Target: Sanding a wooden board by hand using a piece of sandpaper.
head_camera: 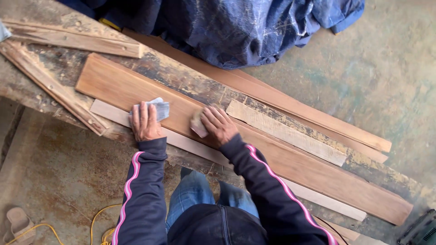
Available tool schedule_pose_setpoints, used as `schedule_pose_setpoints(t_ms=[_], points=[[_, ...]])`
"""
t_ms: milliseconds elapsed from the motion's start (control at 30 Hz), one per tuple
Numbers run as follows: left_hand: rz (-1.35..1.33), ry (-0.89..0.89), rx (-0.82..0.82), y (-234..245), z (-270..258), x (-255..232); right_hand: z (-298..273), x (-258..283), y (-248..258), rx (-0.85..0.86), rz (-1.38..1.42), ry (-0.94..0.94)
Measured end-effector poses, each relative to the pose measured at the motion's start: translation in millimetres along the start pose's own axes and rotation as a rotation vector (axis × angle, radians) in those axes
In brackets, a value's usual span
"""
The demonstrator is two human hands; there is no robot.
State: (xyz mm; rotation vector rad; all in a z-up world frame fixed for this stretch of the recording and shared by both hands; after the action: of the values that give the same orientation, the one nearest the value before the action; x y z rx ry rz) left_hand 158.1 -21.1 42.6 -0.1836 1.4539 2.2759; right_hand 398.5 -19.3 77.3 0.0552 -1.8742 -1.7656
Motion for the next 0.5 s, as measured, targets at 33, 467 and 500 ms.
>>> schedule_pose_setpoints(t_ms=[33, 467, 500], points=[[-0.007, -0.006, 0.0, -3.5, -0.7, -0.6, -37.4, -18.1, 22.6, -0.003, -0.005, -0.007], [0.029, -0.022, 0.035, -7.8, -6.8, 2.7, -216.7, -74.8, 71.1, -0.309, -0.147, -0.452], [0.029, -0.038, 0.057, -8.6, -6.2, 3.4, -185.9, -51.3, 60.3, -0.344, -0.112, -0.369]])
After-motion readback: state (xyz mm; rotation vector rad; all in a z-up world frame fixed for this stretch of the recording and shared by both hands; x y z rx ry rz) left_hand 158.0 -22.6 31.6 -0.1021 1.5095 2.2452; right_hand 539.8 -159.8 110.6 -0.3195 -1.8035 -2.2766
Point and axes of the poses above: each hand's wrist, its own z-axis towards the middle knuckle, its own y-axis out of the back of the hand, x = y × z, the point moved 7 cm from there along z, towards the middle knuckle, and after that the axes turned 11 degrees about -y, right-handed, at the moved point
